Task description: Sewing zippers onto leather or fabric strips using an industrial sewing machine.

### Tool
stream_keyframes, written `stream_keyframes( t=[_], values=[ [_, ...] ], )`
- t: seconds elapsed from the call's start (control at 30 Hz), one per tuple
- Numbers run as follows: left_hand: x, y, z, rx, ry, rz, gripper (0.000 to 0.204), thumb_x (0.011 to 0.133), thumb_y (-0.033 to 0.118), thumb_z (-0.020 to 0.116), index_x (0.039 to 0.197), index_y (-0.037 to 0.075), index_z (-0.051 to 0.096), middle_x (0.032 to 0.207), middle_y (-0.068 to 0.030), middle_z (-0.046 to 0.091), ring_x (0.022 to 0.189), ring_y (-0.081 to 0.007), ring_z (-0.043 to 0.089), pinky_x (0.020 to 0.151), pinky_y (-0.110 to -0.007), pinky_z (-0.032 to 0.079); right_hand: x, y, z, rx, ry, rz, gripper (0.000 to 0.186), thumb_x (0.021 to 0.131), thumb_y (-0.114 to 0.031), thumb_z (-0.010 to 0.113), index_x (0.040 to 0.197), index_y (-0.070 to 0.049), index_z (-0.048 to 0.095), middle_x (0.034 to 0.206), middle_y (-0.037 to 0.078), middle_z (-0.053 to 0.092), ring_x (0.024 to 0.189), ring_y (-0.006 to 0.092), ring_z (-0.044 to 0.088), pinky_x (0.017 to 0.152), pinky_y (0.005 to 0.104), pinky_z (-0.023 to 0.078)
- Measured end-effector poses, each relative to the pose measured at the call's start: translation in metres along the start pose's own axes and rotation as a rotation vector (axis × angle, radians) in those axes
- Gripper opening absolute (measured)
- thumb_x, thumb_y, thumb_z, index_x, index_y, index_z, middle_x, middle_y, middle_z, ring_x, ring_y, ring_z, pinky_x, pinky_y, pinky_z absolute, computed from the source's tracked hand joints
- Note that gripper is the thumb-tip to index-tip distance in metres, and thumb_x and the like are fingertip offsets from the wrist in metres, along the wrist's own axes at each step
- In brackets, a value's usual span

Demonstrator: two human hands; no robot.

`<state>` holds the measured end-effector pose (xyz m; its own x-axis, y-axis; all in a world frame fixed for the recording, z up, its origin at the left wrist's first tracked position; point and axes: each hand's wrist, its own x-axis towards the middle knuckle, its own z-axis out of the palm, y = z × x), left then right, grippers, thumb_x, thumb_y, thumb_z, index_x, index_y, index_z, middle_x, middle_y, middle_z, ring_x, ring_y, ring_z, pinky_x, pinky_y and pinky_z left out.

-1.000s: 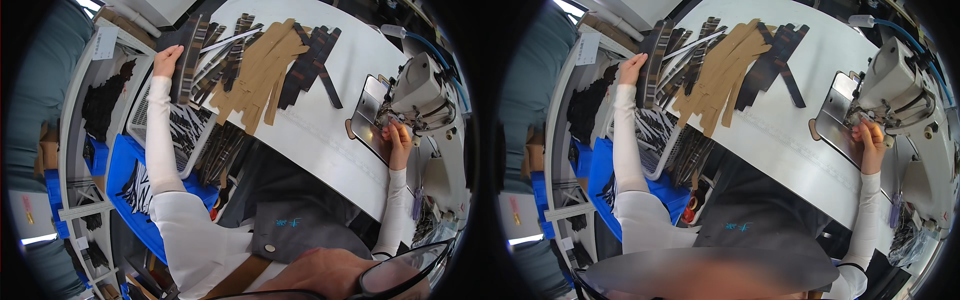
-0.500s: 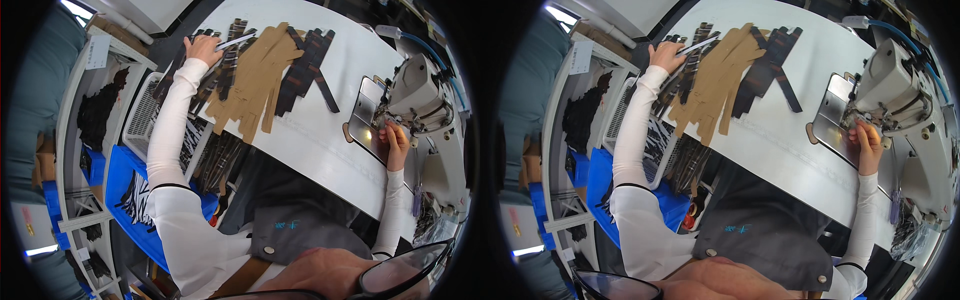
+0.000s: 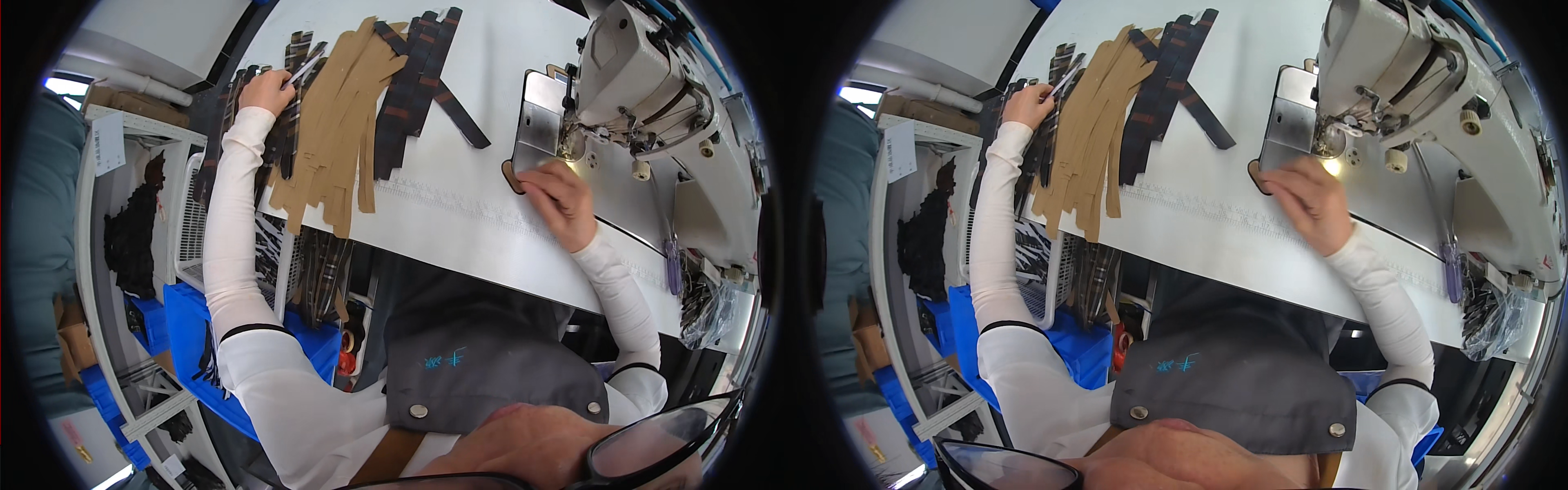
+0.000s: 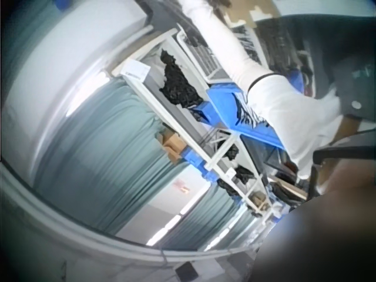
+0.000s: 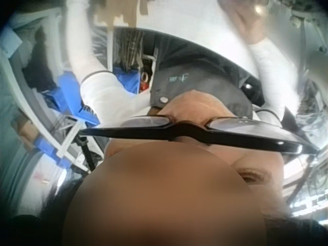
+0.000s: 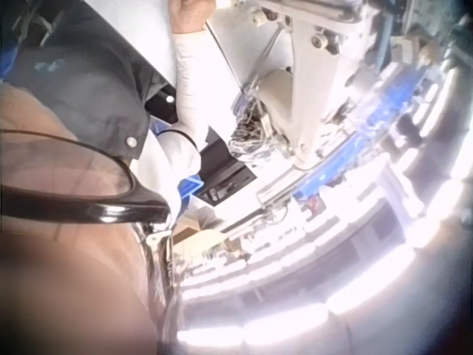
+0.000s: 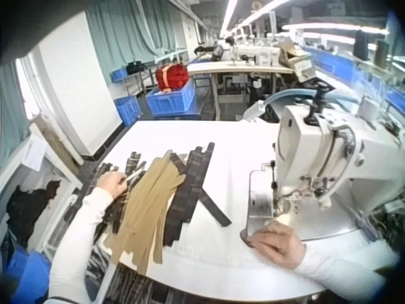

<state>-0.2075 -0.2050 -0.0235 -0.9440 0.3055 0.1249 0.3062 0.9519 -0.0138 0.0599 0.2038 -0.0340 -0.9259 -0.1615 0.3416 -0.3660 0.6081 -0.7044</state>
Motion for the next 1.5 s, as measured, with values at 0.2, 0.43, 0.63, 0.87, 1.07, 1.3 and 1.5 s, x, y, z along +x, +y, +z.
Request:
stream_keyframes(
  t=[0.2,0.43,0.63,0.87,1.07,1.3,1.5],
  values=[
    [-0.012,0.025,-0.004,-0.017,0.212,0.098,0.022,0.082,0.029,0.061,0.094,0.012,0.068,0.088,-0.012,0.067,0.085,-0.0316,0.064,0.075,-0.042,0.051,0.054,-0.014,0.056,-0.05,0.02,-0.309,0.016,0.078,-0.004,0.065,0.095,-0.003,0.067,0.095,0.01,0.061,0.084,0.027,0.056,0.071,0.0355,0.047],
    [-0.042,0.122,-0.008,-0.153,0.105,0.294,0.026,0.079,0.03,0.065,0.075,0.006,0.058,0.079,-0.011,0.061,0.076,-0.031,0.061,0.066,-0.041,0.047,0.092,-0.015,0.094,-0.189,0.039,-0.329,0.029,0.084,-0.016,0.063,0.111,-0.006,0.061,0.118,0.013,0.057,0.107,0.0329,0.053,0.091,0.0398,0.044],
    [-0.034,0.123,-0.005,-0.182,0.098,0.276,0.018,0.077,0.022,0.063,0.072,0.005,0.062,0.072,-0.0134,0.064,0.073,-0.0329,0.063,0.065,-0.043,0.048,0.097,-0.015,0.106,-0.34,-0.022,-0.364,0.039,0.086,-0.022,0.062,0.121,-0.006,0.057,0.128,0.014,0.054,0.118,0.0345,0.048,0.099,0.0408,0.039],
    [-0.035,0.096,-0.006,-0.654,0.186,0.056,0.025,0.081,0.027,0.064,0.082,0.002,0.066,0.073,-0.013,0.067,0.068,-0.0267,0.065,0.064,-0.035,0.05,0.096,-0.012,0.102,-0.27,-0.005,-0.351,0.034,0.084,-0.016,0.064,0.116,-0.004,0.06,0.123,0.013,0.057,0.115,0.0353,0.05,0.096,0.0394,0.042],
    [-0.123,0.189,-0.044,0.097,0.458,0.394,0.011,0.079,0.017,0.059,0.082,0.008,0.052,0.065,-0.0045,0.058,0.053,-0.0182,0.062,0.043,-0.031,0.048,0.077,-0.024,0.082,0.685,-0.085,0.152,0.025,0.093,-0.017,0.056,0.11,0.001,0.062,0.104,0.011,0.066,0.091,0.017,0.062,0.081,0.0274,0.048],
    [-0.177,0.236,-0.023,-0.419,0.37,0.502,0.03,0.078,0.029,0.071,0.075,0.005,0.053,0.064,-0.0042,0.057,0.053,-0.0194,0.06,0.049,-0.03,0.047,0.042,-0.028,0.067,0.917,-0.048,0.425,0.026,0.096,-0.018,0.053,0.107,0.004,0.062,0.086,0.01,0.068,0.074,0.0125,0.064,0.068,0.0243,0.051],
    [-0.138,0.243,-0.009,-1.452,0.035,0.295,0.037,0.08,0.033,0.072,0.097,0.0,0.066,0.072,-0.0081,0.065,0.062,-0.0126,0.061,0.057,-0.027,0.049,-0.003,-0.027,0.021,0.619,-0.291,0.484,0.026,0.095,-0.017,0.052,0.107,0.003,0.064,0.076,0.008,0.066,0.068,0.014,0.064,0.066,0.0248,0.049]
  ],
)
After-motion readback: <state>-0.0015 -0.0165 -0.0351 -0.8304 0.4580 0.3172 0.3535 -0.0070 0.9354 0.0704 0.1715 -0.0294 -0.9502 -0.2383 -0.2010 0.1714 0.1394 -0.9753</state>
